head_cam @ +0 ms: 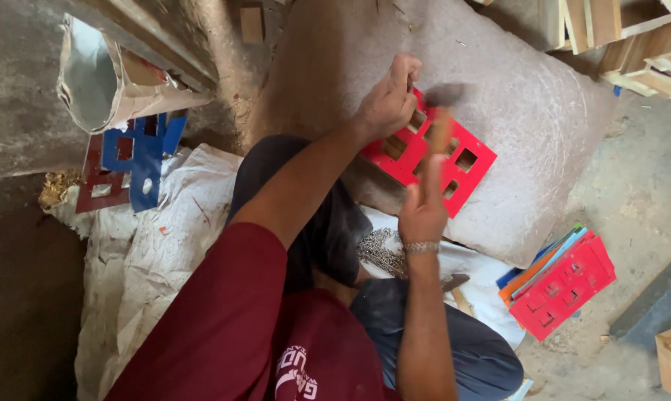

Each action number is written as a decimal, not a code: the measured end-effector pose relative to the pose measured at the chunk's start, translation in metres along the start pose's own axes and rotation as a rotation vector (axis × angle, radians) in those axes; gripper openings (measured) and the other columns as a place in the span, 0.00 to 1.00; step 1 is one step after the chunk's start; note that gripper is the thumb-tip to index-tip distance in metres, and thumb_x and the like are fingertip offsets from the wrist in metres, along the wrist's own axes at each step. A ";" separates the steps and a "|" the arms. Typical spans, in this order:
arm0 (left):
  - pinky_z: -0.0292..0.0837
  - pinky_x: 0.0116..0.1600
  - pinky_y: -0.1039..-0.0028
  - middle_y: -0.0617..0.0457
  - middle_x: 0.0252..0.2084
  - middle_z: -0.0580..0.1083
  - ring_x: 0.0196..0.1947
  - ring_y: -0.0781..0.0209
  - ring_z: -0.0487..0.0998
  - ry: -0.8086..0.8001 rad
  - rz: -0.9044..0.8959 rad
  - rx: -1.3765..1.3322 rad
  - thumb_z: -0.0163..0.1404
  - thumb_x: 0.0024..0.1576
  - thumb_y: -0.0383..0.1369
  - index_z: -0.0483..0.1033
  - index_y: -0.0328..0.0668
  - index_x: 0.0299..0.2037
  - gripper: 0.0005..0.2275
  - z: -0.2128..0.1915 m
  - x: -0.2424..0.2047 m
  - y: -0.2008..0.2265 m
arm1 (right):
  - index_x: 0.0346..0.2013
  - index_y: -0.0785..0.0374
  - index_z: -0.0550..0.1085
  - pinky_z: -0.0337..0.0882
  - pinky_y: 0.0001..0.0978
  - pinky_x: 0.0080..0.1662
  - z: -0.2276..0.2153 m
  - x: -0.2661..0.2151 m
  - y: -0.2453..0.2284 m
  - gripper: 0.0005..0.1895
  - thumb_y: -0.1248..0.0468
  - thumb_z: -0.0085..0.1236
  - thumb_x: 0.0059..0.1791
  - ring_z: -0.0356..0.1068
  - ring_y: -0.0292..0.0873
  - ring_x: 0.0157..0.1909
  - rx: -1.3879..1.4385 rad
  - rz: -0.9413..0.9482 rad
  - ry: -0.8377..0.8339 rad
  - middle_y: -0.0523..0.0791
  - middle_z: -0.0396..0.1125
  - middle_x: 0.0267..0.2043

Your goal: The person sits on the floor and assembles small wooden frames by placing colored plastic templates over them and hammering nails into the wood. The person handles green, blue, and red templates, repeatedly picking up nails and using a hammer to secure them into the frames.

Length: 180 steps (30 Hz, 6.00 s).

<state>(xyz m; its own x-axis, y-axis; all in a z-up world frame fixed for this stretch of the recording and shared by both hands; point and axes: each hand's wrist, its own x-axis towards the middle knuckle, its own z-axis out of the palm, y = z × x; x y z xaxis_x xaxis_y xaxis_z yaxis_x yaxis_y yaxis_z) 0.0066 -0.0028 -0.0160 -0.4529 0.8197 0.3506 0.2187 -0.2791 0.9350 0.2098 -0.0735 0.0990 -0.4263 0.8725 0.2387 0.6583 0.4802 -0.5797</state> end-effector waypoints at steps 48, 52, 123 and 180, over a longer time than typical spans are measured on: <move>0.65 0.67 0.43 0.35 0.70 0.66 0.66 0.33 0.69 -0.766 -1.123 -2.212 0.47 0.54 0.61 0.57 0.39 0.74 0.43 0.050 -0.249 0.211 | 0.67 0.59 0.61 0.76 0.33 0.43 -0.043 -0.160 0.181 0.22 0.59 0.40 0.58 0.74 0.45 0.47 0.774 0.707 0.180 0.47 0.71 0.51; 0.63 0.67 0.40 0.34 0.71 0.64 0.67 0.29 0.67 -0.751 -1.036 -2.293 0.42 0.54 0.66 0.56 0.40 0.75 0.45 0.053 -0.234 0.230 | 0.69 0.55 0.59 0.77 0.35 0.43 -0.053 -0.153 0.170 0.24 0.58 0.39 0.58 0.74 0.45 0.48 0.925 0.878 0.205 0.46 0.71 0.53; 0.75 0.48 0.55 0.42 0.41 0.80 0.43 0.44 0.81 -0.662 -0.247 0.854 0.67 0.34 0.56 0.81 0.46 0.46 0.32 0.011 0.020 0.182 | 0.76 0.61 0.53 0.70 0.33 0.32 -0.124 -0.142 0.009 0.39 0.71 0.55 0.51 0.66 0.42 0.33 0.386 0.411 0.162 0.53 0.66 0.49; 0.68 0.52 0.59 0.49 0.42 0.74 0.48 0.47 0.74 -0.896 0.174 0.667 0.56 0.52 0.34 0.84 0.53 0.42 0.09 0.094 -0.241 0.077 | 0.79 0.41 0.40 0.64 0.27 0.25 -0.092 -0.136 0.096 0.44 0.68 0.49 0.55 0.59 0.33 0.23 1.292 0.979 0.137 0.42 0.60 0.29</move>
<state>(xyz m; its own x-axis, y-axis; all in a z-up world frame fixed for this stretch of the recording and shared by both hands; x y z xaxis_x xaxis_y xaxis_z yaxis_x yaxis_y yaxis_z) 0.2135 -0.1750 -0.0335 0.3527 0.9339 0.0581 0.7576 -0.3215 0.5680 0.3877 -0.1376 0.0831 -0.0791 0.8170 -0.5712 -0.3305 -0.5621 -0.7581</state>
